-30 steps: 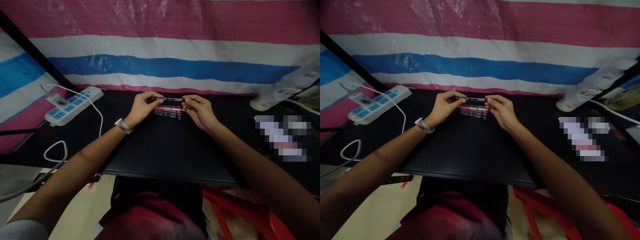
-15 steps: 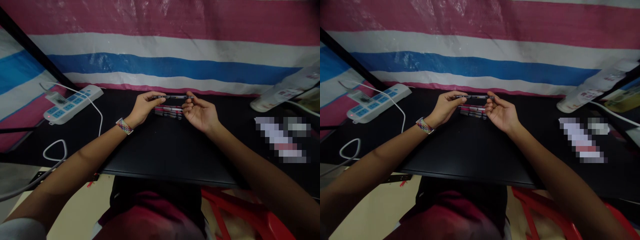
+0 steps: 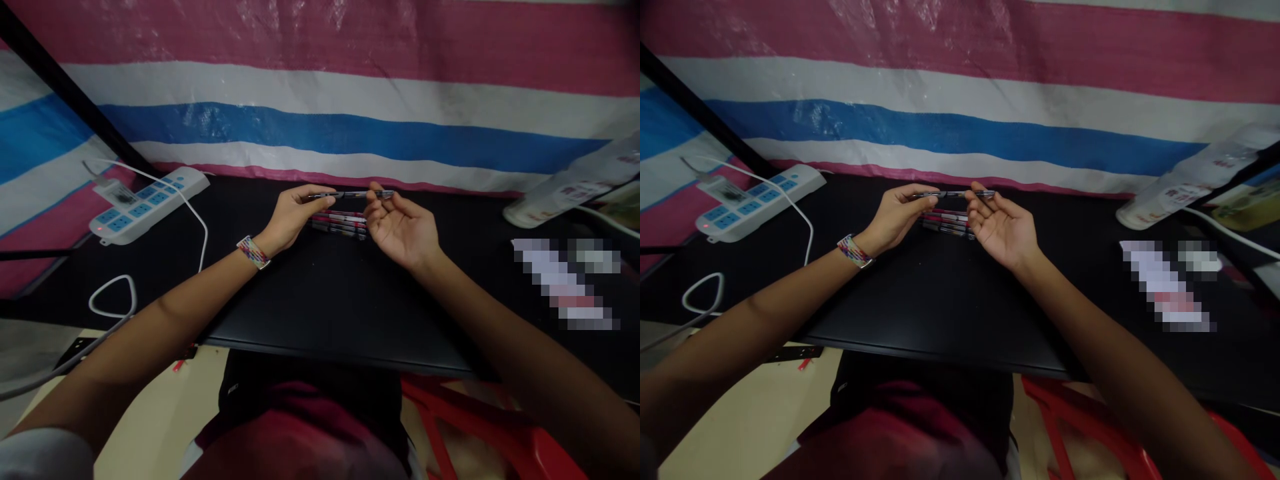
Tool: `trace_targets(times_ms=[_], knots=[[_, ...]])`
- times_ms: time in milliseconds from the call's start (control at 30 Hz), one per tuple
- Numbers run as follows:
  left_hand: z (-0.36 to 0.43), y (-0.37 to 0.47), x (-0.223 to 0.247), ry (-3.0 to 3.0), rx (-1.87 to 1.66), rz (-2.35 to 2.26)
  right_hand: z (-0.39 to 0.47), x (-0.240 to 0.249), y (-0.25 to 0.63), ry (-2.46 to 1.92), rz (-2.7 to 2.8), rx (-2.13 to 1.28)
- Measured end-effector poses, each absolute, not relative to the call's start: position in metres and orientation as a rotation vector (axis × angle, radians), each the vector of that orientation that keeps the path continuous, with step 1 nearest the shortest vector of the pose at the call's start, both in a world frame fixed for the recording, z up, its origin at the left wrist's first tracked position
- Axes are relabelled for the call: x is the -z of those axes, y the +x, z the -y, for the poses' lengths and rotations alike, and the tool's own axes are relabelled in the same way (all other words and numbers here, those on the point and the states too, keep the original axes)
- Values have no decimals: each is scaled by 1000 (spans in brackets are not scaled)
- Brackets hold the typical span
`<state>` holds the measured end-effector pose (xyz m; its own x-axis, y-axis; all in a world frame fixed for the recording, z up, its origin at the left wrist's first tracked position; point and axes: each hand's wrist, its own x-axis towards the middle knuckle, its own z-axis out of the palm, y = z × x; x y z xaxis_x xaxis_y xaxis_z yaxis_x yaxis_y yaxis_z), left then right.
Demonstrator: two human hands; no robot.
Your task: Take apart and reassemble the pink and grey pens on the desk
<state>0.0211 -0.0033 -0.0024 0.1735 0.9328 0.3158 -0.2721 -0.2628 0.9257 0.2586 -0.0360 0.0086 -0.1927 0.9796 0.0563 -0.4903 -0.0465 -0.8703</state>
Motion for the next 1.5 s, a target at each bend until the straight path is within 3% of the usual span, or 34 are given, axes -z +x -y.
trace_targets(times_ms=[533, 1500], knots=[[1, 21, 8, 1337, -1325, -729, 43, -19, 249, -851, 1124, -1331], [-7, 18, 13, 1270, -1371, -703, 49, -24, 250, -833, 1043, -1401]])
